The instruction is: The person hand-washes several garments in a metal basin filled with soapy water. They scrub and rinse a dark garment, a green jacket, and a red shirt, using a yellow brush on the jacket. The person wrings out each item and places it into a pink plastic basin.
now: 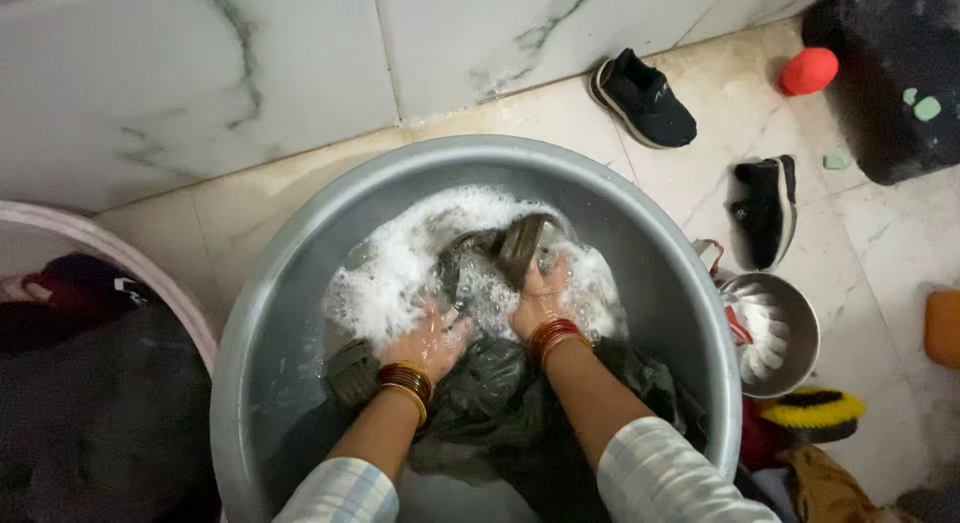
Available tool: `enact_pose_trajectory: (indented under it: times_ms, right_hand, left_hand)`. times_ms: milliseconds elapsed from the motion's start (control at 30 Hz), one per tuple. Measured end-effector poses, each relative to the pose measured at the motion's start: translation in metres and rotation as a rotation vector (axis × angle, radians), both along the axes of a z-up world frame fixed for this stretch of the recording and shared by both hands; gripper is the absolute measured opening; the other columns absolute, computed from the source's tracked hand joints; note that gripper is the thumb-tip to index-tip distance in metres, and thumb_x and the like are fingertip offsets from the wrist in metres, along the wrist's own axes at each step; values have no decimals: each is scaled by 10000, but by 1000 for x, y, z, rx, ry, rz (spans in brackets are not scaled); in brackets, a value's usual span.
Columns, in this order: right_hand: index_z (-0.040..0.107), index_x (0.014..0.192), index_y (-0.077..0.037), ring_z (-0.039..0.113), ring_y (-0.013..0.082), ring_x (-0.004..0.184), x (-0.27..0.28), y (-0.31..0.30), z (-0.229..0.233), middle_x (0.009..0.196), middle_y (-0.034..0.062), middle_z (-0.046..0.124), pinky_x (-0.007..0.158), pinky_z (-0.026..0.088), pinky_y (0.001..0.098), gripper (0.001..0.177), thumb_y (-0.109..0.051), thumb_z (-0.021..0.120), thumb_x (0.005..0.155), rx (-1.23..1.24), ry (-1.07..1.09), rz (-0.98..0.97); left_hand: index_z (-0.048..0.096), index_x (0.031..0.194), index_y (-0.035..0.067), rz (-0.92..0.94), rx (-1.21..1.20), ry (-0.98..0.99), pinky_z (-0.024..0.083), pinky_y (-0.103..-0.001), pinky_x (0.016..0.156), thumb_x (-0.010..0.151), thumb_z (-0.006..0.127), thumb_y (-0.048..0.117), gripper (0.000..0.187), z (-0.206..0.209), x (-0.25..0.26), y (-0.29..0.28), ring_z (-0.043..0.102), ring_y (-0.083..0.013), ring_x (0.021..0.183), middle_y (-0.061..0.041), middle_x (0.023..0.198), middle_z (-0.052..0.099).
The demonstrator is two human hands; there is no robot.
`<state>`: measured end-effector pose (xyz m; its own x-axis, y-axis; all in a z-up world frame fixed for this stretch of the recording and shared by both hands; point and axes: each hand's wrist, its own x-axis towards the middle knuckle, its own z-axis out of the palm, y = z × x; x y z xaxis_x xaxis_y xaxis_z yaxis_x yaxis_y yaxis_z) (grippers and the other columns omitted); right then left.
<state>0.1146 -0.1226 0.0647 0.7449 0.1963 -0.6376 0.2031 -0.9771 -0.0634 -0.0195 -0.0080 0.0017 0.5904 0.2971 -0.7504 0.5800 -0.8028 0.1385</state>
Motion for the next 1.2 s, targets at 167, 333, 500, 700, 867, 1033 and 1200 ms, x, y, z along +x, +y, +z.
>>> enact_pose_trajectory:
  times_ms: [167,333,500,700,867,1033,1200]
  right_hand:
    - [240,1586,-175,637,334,1097,5,-1,26,1490,243,353,1072,487,425,683,-330,571,1010,-51,-89,123]
    - [145,1630,-232,750,345,1016,-14,-15,58,1558,216,285,877,622,407,690,-262,477,1026,38,56,-124]
    - [207,1550,-121,537,452,1240,-52,-63,48,1555,239,251,1066,473,461,791,-322,666,938,268,-83,-87]
    - [569,1282,-38,599,417,1218,-120,-87,50,1328,245,573,1070,478,471,559,-427,670,893,279,-300,-43]
    - [757,1041,40,723,404,1020,-174,-52,81,1051,290,724,949,561,467,625,-542,542,965,367,251,-220]
    - [761,1034,21,713,389,981,-226,-22,102,1034,278,722,897,557,456,536,-463,545,956,652,499,-238]
    - [766,1026,3,704,374,942,-195,-27,116,1017,267,719,844,553,445,450,-383,548,947,763,221,-217]
  left_hand:
    - [353,1511,176,58,-49,-25,421,-548,1037,984,364,704,746,-3,15,4,630,-341,1172,-152,1334,615]
    - [458,1415,127,59,-15,-11,499,-501,968,979,383,700,723,69,21,21,681,-333,1089,-180,1231,681]
    - [563,1320,79,136,-34,-15,577,-454,900,975,402,695,725,119,-7,23,731,-324,1007,-208,1129,747]
    - [761,1045,5,349,-40,-279,546,-494,948,947,574,543,578,107,-42,38,691,-410,1069,-262,1114,709]
    - [766,1028,-21,412,-34,-554,493,-509,1013,953,595,473,528,156,-39,47,634,-468,1130,-316,1135,674]
    - [738,1026,-59,650,-30,-786,489,-513,1005,903,667,459,537,254,-66,45,630,-493,1109,-357,1084,662]
    - [718,913,-106,926,-228,-1070,564,-514,671,860,706,360,469,343,-107,68,704,-445,733,-325,867,714]
